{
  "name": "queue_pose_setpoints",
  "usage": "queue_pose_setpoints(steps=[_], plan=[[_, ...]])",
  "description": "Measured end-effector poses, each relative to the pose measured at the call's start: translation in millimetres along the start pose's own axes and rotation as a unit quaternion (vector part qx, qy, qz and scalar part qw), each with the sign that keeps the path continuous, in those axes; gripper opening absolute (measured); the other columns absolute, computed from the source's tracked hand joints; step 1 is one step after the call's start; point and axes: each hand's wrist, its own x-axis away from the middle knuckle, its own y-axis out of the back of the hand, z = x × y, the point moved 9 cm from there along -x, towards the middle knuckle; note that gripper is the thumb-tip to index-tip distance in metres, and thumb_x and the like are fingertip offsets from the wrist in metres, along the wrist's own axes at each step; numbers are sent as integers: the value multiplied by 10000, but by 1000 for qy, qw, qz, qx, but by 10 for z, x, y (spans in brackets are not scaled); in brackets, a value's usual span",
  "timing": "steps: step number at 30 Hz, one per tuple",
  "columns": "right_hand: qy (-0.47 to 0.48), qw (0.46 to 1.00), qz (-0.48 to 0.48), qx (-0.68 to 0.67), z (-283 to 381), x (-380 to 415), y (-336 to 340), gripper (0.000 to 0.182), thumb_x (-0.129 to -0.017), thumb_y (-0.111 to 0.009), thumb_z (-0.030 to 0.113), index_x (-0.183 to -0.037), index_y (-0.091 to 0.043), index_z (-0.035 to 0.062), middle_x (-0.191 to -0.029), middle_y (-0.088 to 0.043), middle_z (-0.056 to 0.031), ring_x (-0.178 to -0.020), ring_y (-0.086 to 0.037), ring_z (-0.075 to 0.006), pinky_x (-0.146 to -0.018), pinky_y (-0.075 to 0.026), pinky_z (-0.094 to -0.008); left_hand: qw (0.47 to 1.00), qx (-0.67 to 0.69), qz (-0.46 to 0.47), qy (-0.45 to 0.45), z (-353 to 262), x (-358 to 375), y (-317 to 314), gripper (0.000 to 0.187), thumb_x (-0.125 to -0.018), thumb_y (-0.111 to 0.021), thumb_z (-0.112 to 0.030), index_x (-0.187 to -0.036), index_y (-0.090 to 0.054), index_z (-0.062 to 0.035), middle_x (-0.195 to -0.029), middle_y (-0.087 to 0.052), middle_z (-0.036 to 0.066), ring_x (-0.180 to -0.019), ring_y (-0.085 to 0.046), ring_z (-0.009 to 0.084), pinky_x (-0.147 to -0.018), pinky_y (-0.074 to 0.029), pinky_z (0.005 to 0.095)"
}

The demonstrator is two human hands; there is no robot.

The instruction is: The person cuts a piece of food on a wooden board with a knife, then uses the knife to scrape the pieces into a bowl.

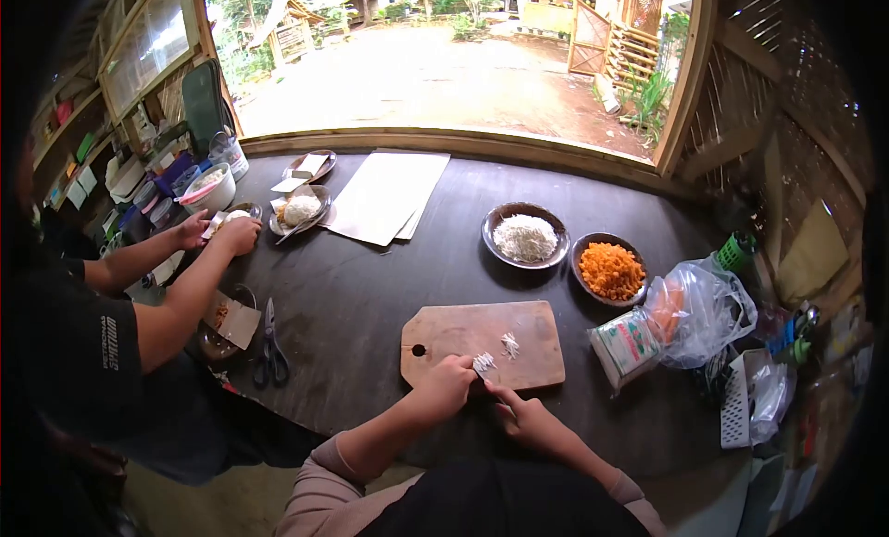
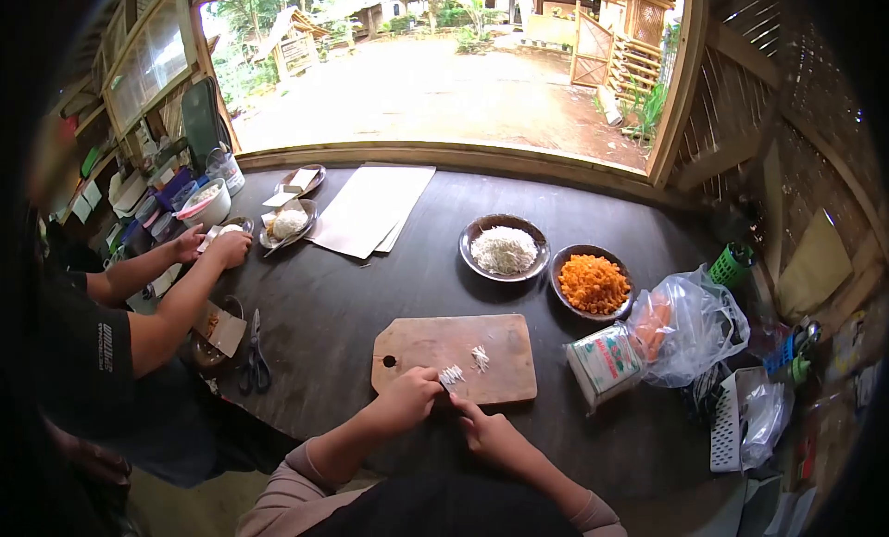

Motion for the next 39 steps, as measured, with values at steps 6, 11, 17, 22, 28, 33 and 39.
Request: queue_pose_setpoints(steps=[6, 11, 17, 22, 28, 33, 39], plan=[[81, 996, -37, -30, -11, 21, 78, 481, -971, -531, 133, -1440, -432, 180, -955, -666, -289, -929, -653, -449, -802, -512, -441, 999, -7, 21, 28, 16, -2, 72, 202, -789, -583, 18, -939, -712, -25, -973, -646, 140, -930, -627, 337, -842, -510, 423], [15, 993, -114, -30, -95, 77, 345, 487, -993, -509, 170, -1465, -390, 172, -799, -672, -237, -768, -682, -372, -746, -534, -425, 997, 60, -30, 45, 131, 10, 124, 147, -851, -619, -35, -953, -724, -30, -954, -643, 126, -886, -645, 312, -805, -523, 384], [-29, 993, -69, -91, -32, 164, 446, 483, -991, -489, 161, -1463, -384, 158, -749, -639, -251, -696, -661, -375, -700, -524, -431, 998, 27, -64, 11, 166, -55, 98, 140, -862, -616, -48, -957, -719, -42, -978, -647, 123, -869, -649, 307, -783, -527, 386], [113, 979, -150, 73, 164, 63, 590, 472, -961, -449, 99, -1431, -403, 86, -787, -634, -288, -735, -638, -451, -715, -503, -485, 999, -24, -41, 6, 49, -296, 4, 109, -809, -598, -39, -862, -689, -12, -936, -628, 151, -900, -628, 328, -808, -515, 405], [114, 986, -111, 40, 35, -71, 561, 479, -947, -454, 91, -1422, -393, 96, -809, -622, -310, -765, -629, -476, -716, -486, -510, 997, -59, 36, 40, -69, -388, -42, 108, -768, -584, -15, -821, -674, 11, -914, -617, 168, -921, -617, 334, -842, -508, 412], [106, 990, -91, 8, -30, -68, 427, 495, -926, -453, 55, -1417, -389, 61, -831, -632, -328, -769, -634, -487, -723, -494, -534, 999, 22, -44, -23, 9, -317, 18, 136, -799, -604, -4, -902, -691, 16, -965, -642, 161, -921, -631, 335, -852, -514, 405], [96, 986, -133, 14, -57, -31, 533, 491, -942, -463, 60, -1426, -384, 80, -831, -629, -313, -810, -641, -477, -746, -504, -497, 996, 72, -14, -46, 44, -322, 58, 141, -826, -609, 14, -944, -684, 30, -978, -647, 155, -928, -635, 323, -849, -522, 393]])
